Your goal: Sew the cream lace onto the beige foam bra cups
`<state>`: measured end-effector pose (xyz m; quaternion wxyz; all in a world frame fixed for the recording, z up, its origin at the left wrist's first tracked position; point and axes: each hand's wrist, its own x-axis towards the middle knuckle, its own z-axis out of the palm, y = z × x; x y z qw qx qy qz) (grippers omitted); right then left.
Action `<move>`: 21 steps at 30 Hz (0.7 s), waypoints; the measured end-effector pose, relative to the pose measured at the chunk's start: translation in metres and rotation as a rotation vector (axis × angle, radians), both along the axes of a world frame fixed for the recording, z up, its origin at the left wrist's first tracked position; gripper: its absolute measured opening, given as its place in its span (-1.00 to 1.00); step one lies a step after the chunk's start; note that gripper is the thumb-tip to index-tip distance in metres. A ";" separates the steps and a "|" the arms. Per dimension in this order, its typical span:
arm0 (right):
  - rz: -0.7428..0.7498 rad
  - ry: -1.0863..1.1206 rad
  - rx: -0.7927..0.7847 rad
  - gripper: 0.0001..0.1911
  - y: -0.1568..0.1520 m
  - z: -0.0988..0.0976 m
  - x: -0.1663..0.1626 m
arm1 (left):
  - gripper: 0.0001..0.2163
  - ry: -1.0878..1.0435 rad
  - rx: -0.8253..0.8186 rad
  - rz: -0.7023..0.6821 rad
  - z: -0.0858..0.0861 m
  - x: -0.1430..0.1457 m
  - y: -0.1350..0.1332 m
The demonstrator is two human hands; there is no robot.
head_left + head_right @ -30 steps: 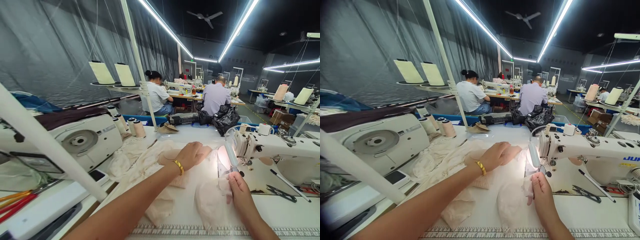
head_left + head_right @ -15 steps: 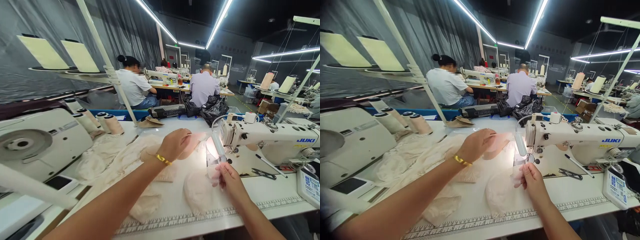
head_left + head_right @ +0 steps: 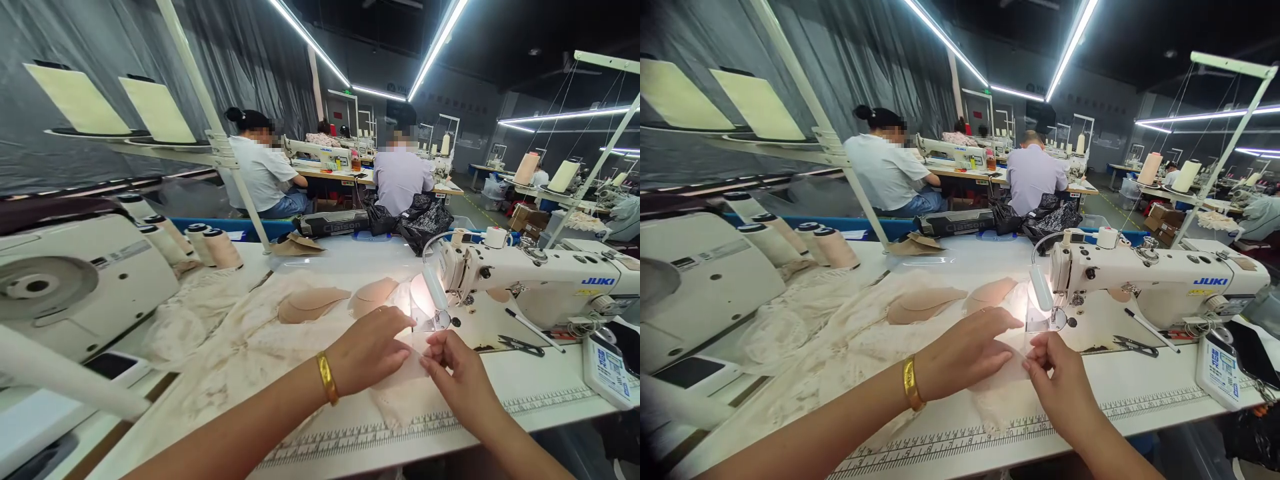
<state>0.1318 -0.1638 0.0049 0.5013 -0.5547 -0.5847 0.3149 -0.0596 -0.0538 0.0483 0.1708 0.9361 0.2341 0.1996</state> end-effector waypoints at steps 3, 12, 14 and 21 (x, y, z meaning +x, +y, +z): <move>0.173 -0.302 0.100 -0.88 -0.009 0.025 0.000 | -0.26 -0.021 -0.145 -0.180 0.014 0.003 -0.008; 0.279 -0.823 0.446 -0.83 -0.009 0.102 0.017 | -0.79 0.034 -0.617 -0.294 0.049 0.001 -0.004; 0.136 -0.919 0.620 -0.87 -0.002 0.101 0.018 | -0.88 -0.073 -0.458 -0.120 0.047 -0.004 -0.001; 0.025 -0.956 0.940 -0.77 0.032 0.038 0.021 | -0.90 -0.160 0.410 -0.034 0.011 -0.016 0.006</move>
